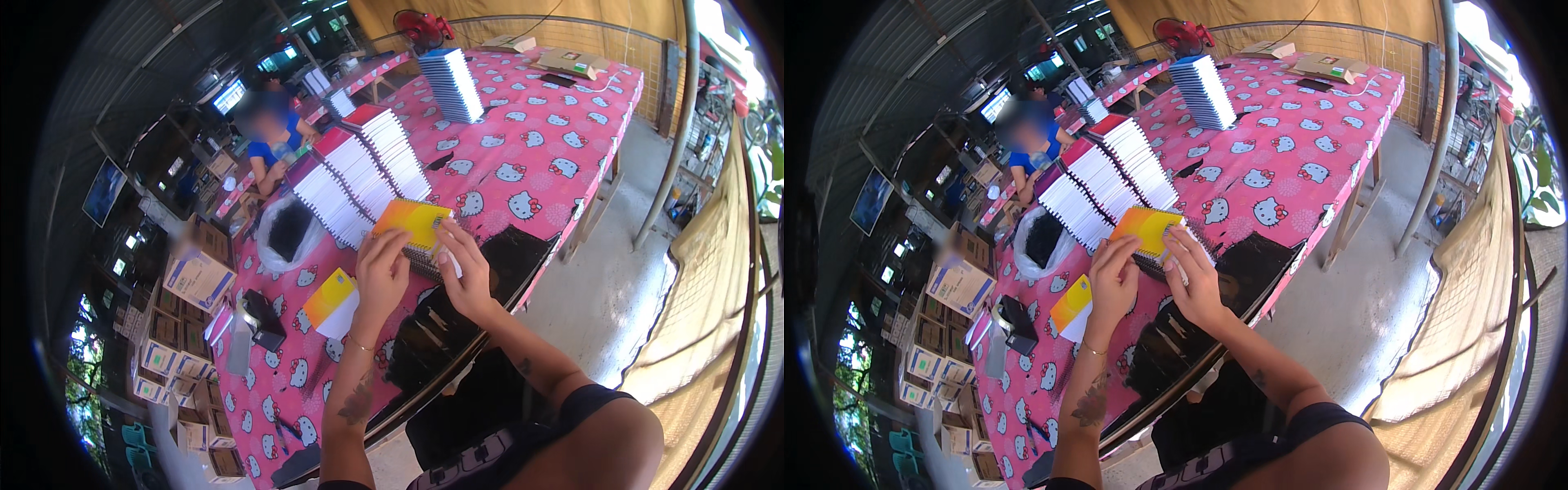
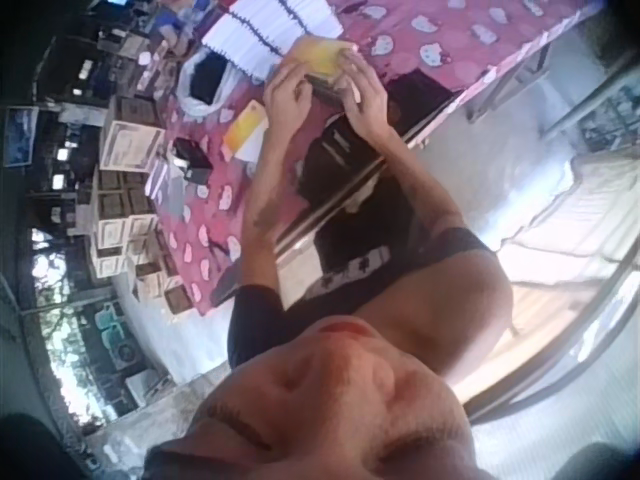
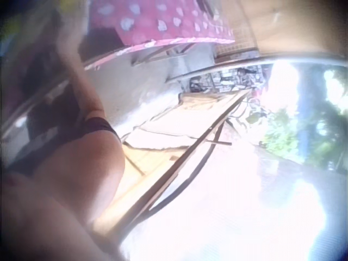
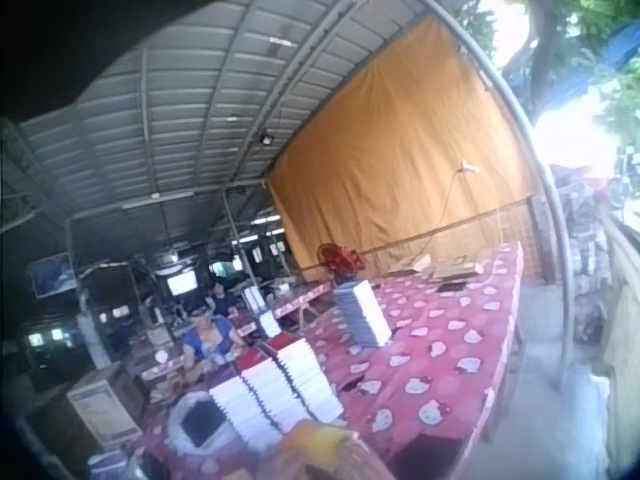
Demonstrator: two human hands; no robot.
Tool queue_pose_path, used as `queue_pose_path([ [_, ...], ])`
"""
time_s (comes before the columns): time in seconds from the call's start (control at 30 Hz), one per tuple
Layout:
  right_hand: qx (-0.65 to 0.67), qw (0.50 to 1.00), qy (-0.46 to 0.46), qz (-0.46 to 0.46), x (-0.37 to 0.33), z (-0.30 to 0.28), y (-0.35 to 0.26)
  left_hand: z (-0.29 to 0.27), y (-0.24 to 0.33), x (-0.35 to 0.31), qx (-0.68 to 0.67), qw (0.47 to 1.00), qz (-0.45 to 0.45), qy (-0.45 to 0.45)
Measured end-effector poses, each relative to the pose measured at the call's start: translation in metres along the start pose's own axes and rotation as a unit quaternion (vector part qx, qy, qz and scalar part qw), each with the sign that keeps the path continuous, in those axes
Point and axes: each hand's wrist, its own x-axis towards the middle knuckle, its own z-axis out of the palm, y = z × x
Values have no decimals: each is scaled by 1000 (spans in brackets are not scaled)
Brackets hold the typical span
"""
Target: The person applies yellow adhesive strips to the spines of notebooks by hand and stacks them on a table, occasionally handling individual spring-like binder elements.
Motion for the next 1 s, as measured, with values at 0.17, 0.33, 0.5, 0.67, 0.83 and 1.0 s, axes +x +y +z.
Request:
queue_pose_path([
  [0.17,-70,988,30,-135,27,6,11,-2,-39,57,-22,960,-271,-69],
  [0.33,-113,976,-105,-152,59,18,24,15,-64,73,47,922,-321,-211],
  [0.5,-134,972,-150,-120,62,26,22,5,-65,60,-51,936,-301,-176],
  [0.67,-42,984,-114,-131,65,6,21,-78,-65,-18,26,970,-240,39],
  [0.83,44,986,79,-140,54,10,24,-72,-88,-36,-72,954,-284,67],
  [1.0,-6,978,4,-210,51,21,37,1,-116,37,-216,910,-345,-85],
])
